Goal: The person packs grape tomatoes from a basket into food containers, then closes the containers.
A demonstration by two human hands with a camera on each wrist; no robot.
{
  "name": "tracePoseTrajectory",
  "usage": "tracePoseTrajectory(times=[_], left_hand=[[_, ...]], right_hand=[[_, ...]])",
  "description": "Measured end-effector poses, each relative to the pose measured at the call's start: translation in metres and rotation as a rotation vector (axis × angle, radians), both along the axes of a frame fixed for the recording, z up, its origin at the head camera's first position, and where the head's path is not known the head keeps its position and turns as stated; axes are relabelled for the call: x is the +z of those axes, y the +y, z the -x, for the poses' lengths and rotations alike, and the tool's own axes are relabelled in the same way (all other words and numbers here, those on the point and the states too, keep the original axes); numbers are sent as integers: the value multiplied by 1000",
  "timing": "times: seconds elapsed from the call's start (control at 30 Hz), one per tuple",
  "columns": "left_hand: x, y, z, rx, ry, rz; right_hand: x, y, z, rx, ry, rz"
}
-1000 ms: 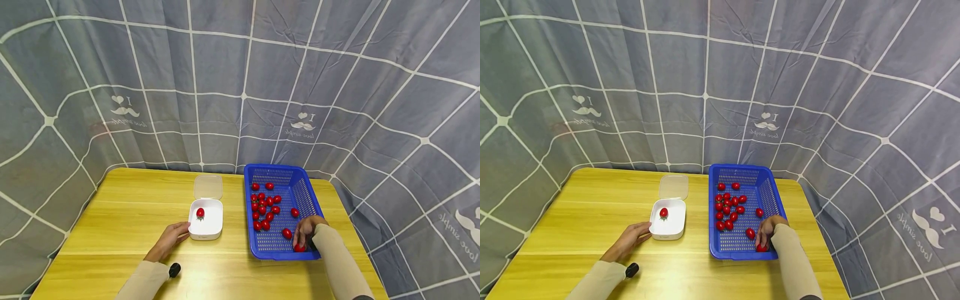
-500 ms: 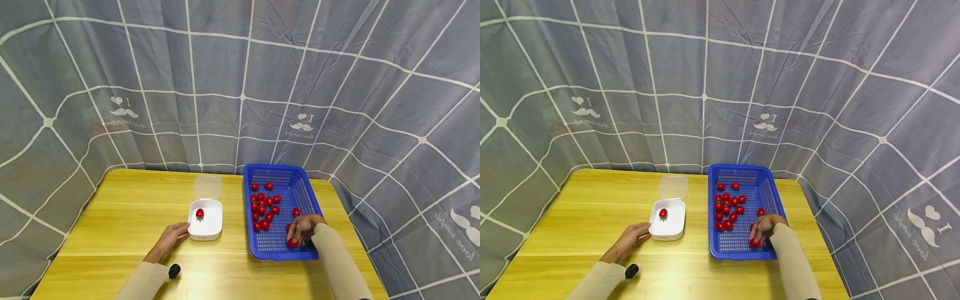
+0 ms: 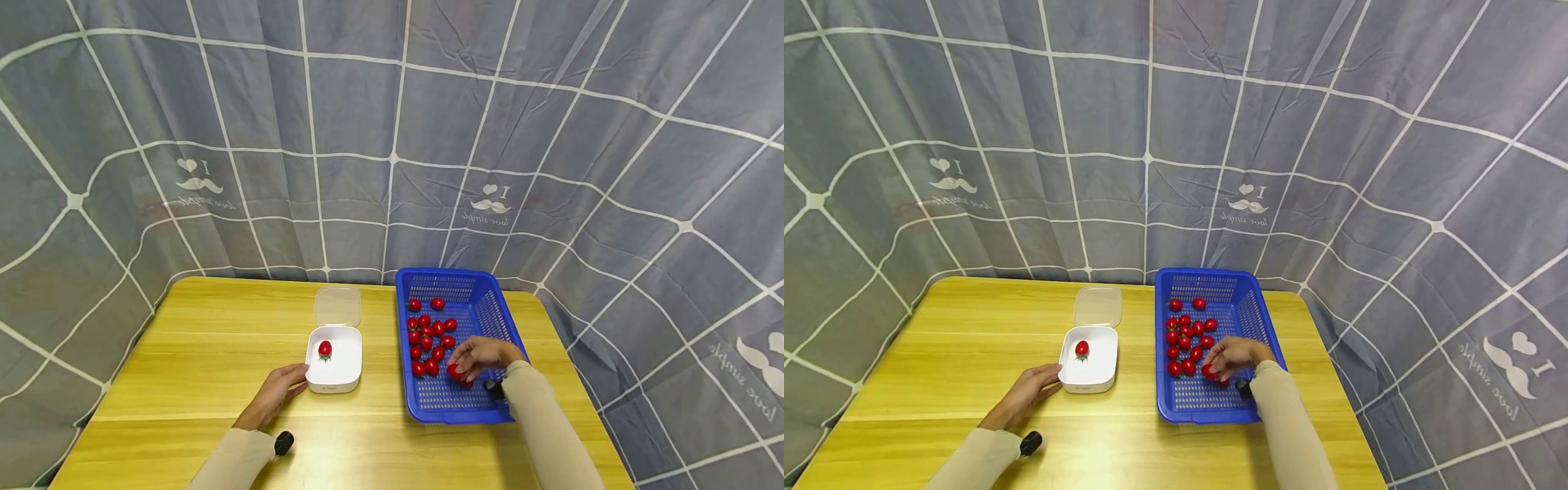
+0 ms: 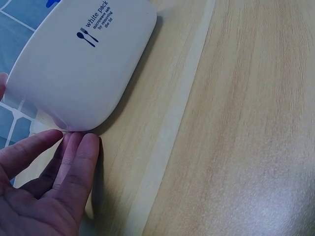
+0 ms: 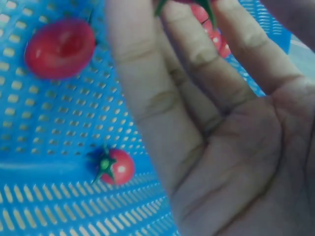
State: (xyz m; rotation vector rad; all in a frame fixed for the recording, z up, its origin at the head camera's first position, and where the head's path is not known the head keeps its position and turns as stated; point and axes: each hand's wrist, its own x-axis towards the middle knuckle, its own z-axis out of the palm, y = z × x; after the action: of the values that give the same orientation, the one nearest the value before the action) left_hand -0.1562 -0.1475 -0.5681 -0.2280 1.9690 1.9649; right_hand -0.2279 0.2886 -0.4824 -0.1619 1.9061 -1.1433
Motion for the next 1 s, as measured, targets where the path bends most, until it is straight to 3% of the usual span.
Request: tracePoseTrajectory(times=[0.4, 1.0], left_hand=[[2, 1, 2, 1, -10, 7], [-1, 0, 1, 13, -19, 6]], right_hand=[[7, -19, -1, -129, 146, 198], [15, -61, -9, -354, 273, 347]])
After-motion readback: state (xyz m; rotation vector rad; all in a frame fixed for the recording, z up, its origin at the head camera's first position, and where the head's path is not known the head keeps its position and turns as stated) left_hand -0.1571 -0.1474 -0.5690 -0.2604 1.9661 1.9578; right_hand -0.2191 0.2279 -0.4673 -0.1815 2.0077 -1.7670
